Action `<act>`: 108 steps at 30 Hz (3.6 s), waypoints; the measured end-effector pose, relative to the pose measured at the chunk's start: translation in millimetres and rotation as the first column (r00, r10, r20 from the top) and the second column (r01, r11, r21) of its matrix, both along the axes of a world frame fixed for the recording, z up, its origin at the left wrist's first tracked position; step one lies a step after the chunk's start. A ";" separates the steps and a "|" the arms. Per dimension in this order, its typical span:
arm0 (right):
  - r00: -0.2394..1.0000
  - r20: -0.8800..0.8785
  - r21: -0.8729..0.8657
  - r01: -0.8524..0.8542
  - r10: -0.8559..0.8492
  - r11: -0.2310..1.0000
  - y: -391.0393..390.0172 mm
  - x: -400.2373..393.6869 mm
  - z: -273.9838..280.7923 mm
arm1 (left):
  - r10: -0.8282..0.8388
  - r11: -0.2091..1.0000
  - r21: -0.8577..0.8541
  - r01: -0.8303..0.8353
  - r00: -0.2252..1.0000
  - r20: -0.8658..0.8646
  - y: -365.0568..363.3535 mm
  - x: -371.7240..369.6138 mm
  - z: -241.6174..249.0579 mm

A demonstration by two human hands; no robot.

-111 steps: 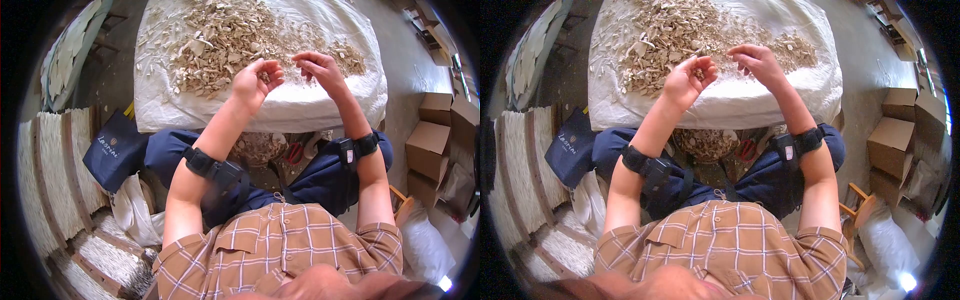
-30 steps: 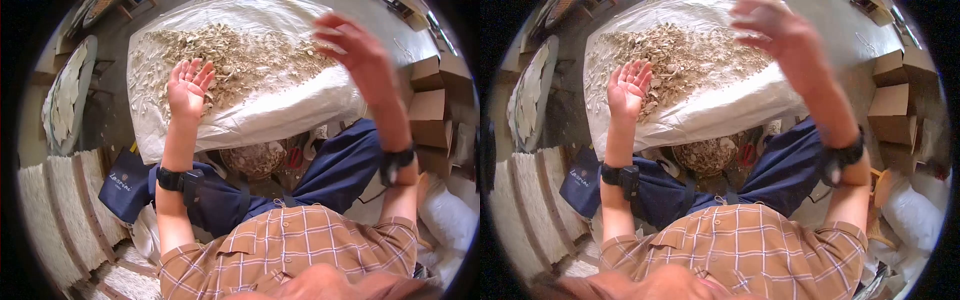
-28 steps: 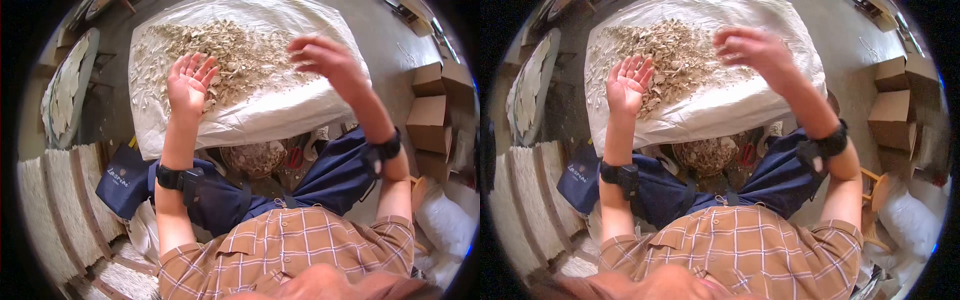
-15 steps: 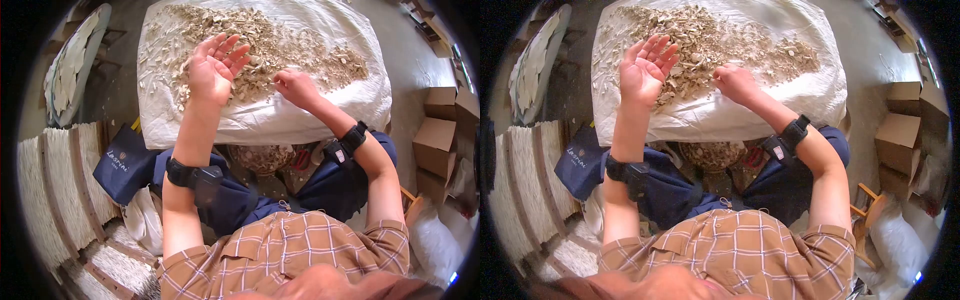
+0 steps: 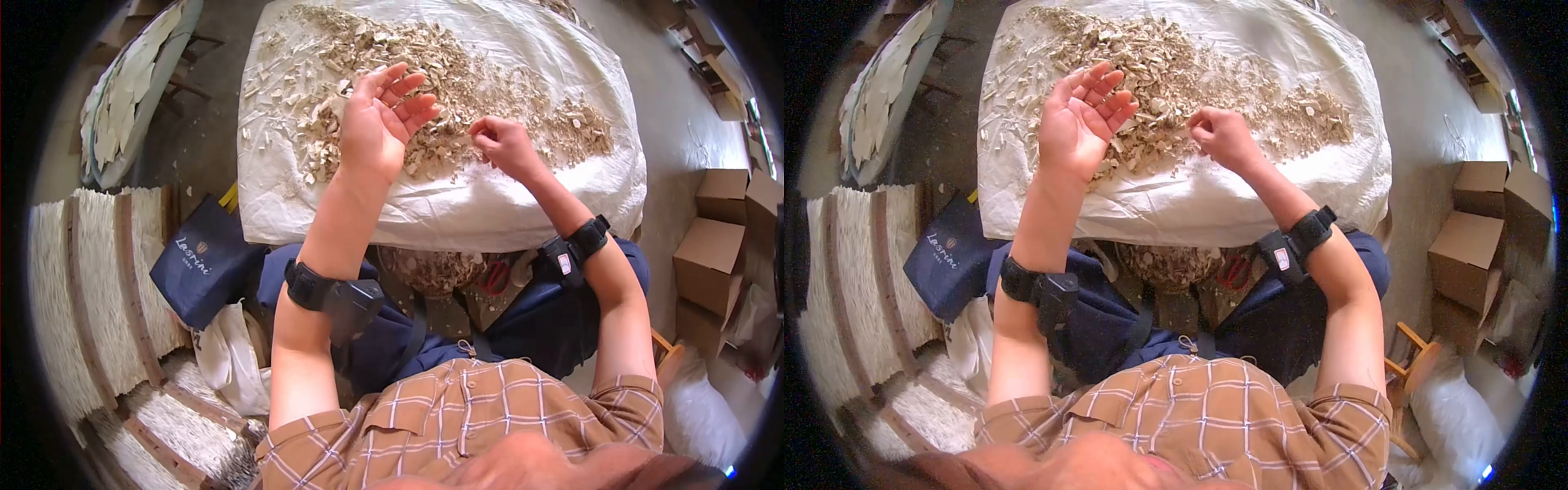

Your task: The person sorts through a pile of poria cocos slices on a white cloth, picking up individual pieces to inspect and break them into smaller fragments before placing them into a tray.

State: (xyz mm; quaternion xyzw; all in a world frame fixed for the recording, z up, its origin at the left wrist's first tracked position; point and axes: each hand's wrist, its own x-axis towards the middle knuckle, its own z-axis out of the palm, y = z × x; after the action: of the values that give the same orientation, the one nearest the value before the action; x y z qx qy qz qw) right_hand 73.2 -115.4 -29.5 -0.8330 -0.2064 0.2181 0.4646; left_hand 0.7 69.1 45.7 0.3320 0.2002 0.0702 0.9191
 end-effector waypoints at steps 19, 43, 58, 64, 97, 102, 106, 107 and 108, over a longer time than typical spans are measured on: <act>0.826 0.549 -0.482 0.185 0.131 0.857 -71.7 49.1 42.7 | -0.025 0.998 -0.061 0.028 0.999 0.043 4.3 5.8 -4.5; 0.918 0.381 -0.101 -0.076 0.109 0.992 8.2 -5.4 -12.5 | -0.101 0.994 -0.046 0.104 0.993 0.057 -0.7 18.4 -8.4; 0.764 0.604 -0.237 -0.098 0.225 0.967 28.7 2.7 -14.6 | -0.038 0.998 -0.051 0.042 0.997 0.065 5.9 17.9 -1.3; 0.981 -0.170 0.007 0.093 -0.091 0.996 12.3 10.6 18.3 | -0.050 0.997 0.062 0.050 0.999 -0.002 -0.8 17.5 -0.5; 0.620 -0.780 0.485 0.513 0.085 0.709 -15.3 3.1 32.7 | -0.082 -0.537 0.826 0.172 0.964 -0.254 -13.9 0.0 -69.2; 0.849 -0.517 0.259 0.277 -0.109 0.925 -4.3 -7.8 29.4 | -0.242 -0.248 0.956 0.155 0.946 -0.216 -23.4 4.3 -56.3; 0.970 -0.244 0.190 0.065 -0.017 0.980 -3.6 -7.2 28.1 | -0.343 -0.118 0.992 0.039 0.936 -0.077 -27.4 4.8 -46.4; 0.943 -0.331 0.230 0.112 -0.031 0.967 -3.9 -6.2 29.6 | -0.319 0.117 0.985 0.126 0.944 -0.083 -27.8 5.0 -44.6; 0.944 -0.329 0.231 0.106 -0.025 0.967 -3.8 -5.1 29.8 | -0.296 0.347 0.917 0.197 0.951 -0.092 -28.6 5.5 -43.5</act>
State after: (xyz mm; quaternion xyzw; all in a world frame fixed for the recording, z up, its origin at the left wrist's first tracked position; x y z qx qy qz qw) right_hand 68.1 -119.3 0.3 -0.7285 -0.1248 0.3087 0.5987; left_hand 6.2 40.5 2.2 0.8056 0.0341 0.0446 0.5898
